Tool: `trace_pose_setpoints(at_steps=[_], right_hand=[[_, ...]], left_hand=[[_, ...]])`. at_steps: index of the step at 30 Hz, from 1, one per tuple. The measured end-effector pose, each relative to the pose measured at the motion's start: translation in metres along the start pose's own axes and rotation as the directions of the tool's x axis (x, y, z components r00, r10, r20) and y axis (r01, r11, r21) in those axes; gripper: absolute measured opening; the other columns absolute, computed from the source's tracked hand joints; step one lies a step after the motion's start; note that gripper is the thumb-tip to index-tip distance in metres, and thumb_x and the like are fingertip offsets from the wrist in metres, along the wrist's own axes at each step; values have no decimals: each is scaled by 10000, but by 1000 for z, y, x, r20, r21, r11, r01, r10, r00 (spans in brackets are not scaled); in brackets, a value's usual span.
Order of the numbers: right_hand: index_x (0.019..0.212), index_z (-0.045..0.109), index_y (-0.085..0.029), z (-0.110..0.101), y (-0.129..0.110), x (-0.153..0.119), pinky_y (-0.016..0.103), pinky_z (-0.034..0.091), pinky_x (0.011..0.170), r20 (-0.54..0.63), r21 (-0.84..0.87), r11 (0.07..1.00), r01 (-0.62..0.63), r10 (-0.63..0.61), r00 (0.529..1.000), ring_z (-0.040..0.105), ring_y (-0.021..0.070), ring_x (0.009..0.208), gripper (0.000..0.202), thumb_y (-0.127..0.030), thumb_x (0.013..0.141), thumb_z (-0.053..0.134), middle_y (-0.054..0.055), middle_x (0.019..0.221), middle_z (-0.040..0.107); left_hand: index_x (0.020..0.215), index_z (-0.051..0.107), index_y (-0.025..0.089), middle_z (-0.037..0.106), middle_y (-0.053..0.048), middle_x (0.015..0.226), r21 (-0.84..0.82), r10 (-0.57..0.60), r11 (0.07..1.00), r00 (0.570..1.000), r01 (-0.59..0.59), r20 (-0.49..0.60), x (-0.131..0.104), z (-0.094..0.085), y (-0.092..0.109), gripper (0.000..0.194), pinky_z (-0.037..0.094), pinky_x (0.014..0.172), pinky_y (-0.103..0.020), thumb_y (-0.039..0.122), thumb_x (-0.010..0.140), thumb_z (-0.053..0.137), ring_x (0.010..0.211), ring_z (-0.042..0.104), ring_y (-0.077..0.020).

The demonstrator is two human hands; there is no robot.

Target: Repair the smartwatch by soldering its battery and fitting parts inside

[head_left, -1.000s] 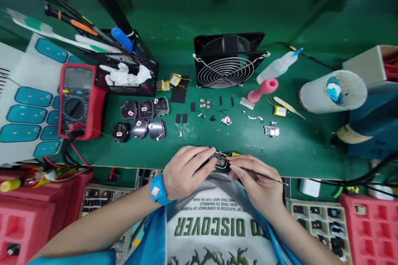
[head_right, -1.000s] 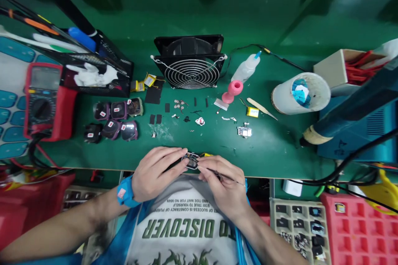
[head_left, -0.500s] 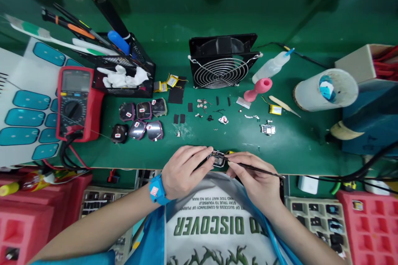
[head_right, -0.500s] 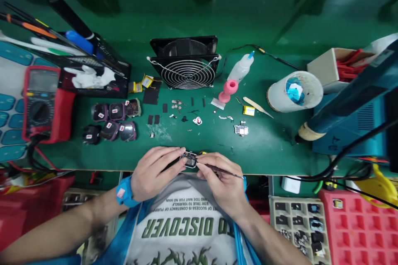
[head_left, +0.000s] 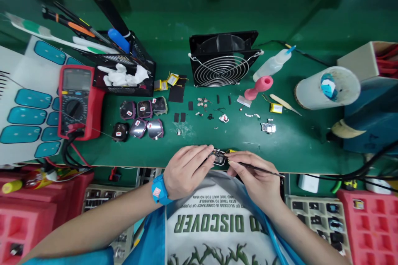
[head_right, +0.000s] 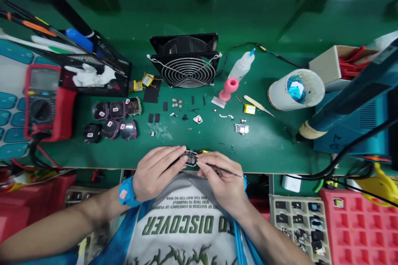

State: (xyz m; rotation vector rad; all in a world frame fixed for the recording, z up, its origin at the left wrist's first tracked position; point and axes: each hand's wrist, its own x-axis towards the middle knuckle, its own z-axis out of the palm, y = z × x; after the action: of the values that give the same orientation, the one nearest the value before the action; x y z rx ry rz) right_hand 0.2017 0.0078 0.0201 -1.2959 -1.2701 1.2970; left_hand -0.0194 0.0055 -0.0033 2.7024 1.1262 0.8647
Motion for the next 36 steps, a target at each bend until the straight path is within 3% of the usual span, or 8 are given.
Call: trace_pose_setpoints(at_steps=[11, 16, 19, 21, 24, 29, 32, 36], right_hand=[[856, 811, -228, -3, 0, -2, 265, 633, 527, -39, 101, 994, -46, 50, 998, 699, 124, 538, 83, -257, 918, 763, 49, 911, 800], [877, 764, -241, -28, -5, 4, 300, 582, 515, -62, 174, 979, -109, 121, 991, 685, 160, 557, 111, -342, 921, 772, 38, 837, 768], [802, 680, -231, -52, -9, 10, 296, 483, 485, 71, -32, 991, -129, 131, 989, 604, 160, 492, 341, -488, 1017, 615, 8, 594, 646], [684, 582, -234, -66, -13, 14, 299, 396, 472, 190, -311, 950, -32, 95, 977, 520, 149, 450, 494, -549, 1054, 496, -3, 507, 549], [608, 447, -245, -81, -17, 20, 323, 290, 497, 317, -670, 712, 211, 18, 948, 441, 155, 440, 567, -581, 1064, 419, 6, 492, 506], [753, 580, -232, -85, -20, 20, 333, 185, 486, 269, -907, 284, 310, -176, 947, 443, 167, 461, 436, -549, 1042, 508, 60, 666, 634], [899, 676, -220, -72, -20, 15, 324, 359, 518, 282, -864, 323, 386, -326, 903, 601, 199, 613, 252, -433, 1019, 615, 87, 806, 698], [1087, 717, -250, -43, -11, 11, 426, 586, 801, 484, -645, 467, 605, -364, 796, 706, 296, 921, 122, -267, 997, 636, 110, 1017, 769]], left_hand=[[1160, 694, 155, 769, -130, 1258, -16, -70, 997, 997, 70, -12, -1, 4, 4, 170, 596, 975, -391, 171, 997, 648, 1166, 718, -242], [1198, 630, 192, 779, -82, 1177, -188, -248, 948, 967, 255, 64, 5, 0, -1, 185, 592, 934, -403, 283, 1037, 629, 1073, 720, -225], [1288, 595, 191, 752, -92, 1224, -249, -287, 912, 941, 325, 178, 13, -5, -6, 303, 587, 941, -432, 309, 1016, 656, 1095, 690, -245], [1377, 568, 201, 739, -87, 1252, -259, -262, 911, 935, 321, 239, 17, -6, -8, 422, 575, 955, -435, 284, 984, 696, 1117, 663, -250], [1437, 549, 247, 754, -64, 1219, -268, -251, 906, 926, 327, 282, 19, -6, -10, 506, 558, 952, -423, 259, 962, 721, 1106, 650, -251], [1415, 559, 254, 772, -52, 1174, -273, -251, 910, 939, 312, 235, 17, -2, -9, 451, 562, 924, -408, 271, 986, 698, 1083, 655, -243], [1379, 581, 241, 772, -46, 1152, -265, -244, 918, 948, 294, 205, 17, -2, -8, 423, 577, 922, -405, 260, 978, 713, 1067, 656, -232], [1339, 623, 209, 763, -62, 1118, -246, -218, 935, 961, 256, 171, 19, -4, -8, 353, 600, 898, -414, 268, 995, 680, 1045, 666, -243]])
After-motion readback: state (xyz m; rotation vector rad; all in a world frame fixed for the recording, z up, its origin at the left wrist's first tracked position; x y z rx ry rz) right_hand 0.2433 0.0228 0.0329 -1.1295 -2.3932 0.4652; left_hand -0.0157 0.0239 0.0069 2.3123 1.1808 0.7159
